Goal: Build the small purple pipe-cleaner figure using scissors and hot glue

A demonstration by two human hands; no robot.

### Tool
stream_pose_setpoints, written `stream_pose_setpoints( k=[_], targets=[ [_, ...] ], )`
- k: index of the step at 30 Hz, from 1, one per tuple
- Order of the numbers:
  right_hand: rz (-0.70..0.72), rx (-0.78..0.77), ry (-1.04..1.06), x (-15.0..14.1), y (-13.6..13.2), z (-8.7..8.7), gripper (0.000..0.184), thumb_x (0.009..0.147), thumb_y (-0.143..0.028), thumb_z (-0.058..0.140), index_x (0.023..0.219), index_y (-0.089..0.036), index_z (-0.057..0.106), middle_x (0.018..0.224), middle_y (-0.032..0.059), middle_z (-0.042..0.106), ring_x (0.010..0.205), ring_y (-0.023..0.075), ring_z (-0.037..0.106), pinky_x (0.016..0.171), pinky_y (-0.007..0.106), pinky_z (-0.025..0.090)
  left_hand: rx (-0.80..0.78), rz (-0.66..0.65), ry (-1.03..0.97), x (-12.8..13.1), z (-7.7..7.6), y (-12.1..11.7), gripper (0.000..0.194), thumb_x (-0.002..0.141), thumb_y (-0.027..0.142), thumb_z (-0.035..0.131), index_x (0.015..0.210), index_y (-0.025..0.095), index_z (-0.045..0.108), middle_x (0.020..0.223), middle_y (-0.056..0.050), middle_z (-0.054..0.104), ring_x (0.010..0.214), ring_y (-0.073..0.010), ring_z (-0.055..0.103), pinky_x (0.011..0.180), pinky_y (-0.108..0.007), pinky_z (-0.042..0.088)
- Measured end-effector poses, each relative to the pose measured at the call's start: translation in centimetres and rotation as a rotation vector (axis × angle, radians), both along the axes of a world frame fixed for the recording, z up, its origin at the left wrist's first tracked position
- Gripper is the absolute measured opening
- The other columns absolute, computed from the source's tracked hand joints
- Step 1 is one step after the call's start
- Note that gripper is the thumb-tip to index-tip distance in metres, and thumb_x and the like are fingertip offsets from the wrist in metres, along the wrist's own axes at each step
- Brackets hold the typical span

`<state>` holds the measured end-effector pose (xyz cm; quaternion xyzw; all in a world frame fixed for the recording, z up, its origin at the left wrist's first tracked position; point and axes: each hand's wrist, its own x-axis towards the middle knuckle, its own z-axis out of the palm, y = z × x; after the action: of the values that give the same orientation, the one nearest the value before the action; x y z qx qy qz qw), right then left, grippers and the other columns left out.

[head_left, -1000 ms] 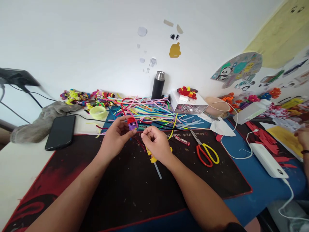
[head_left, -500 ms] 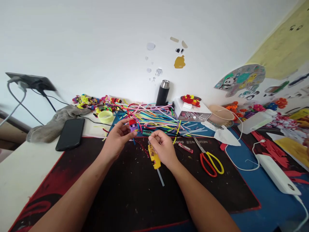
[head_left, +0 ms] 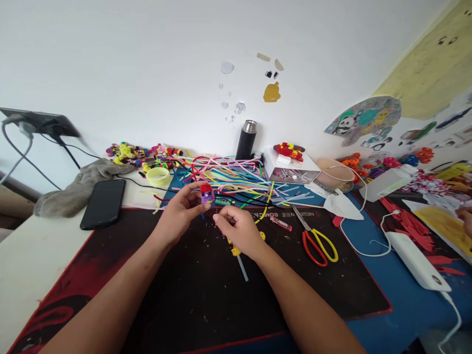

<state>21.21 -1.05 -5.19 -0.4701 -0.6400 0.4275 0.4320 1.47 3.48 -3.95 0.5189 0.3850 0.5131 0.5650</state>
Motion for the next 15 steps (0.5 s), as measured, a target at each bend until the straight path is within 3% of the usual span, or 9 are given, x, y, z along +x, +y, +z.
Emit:
stream_pose_setpoints(
  k=[5, 15],
  targets=[
    [0.06, -0.013, 0.093, -0.14, -0.14, 0.51, 0.021, 0.096, -0.042, 0.075, 0.093, -0.025, 0.063, 0.076, -0.0044, 0.065, 0.062, 0.0132, 0.055, 0.06, 0.027, 0.044, 0.013, -0.01, 0.031, -0.01, -0.23, 0.02, 0.068, 0.073, 0.037, 0.102, 0.135, 0.026, 0.076, 0.102, -0.003, 0.082, 0.097, -0.0248, 0.075, 0.089, -0.039, 0.06],
    [-0.036, -0.009, 0.148, 0.12, 0.4, 0.49, 0.031, 0.098, -0.054, 0.071, 0.093, -0.026, 0.06, 0.071, -0.0049, 0.057, 0.06, 0.0146, 0.053, 0.057, 0.027, 0.043, -0.015, -0.028, 0.027, 0.22, -0.36, -0.03, 0.068, 0.072, 0.038, 0.104, 0.134, 0.027, 0.078, 0.109, -0.006, 0.084, 0.101, -0.0257, 0.076, 0.094, -0.041, 0.06]
  ],
)
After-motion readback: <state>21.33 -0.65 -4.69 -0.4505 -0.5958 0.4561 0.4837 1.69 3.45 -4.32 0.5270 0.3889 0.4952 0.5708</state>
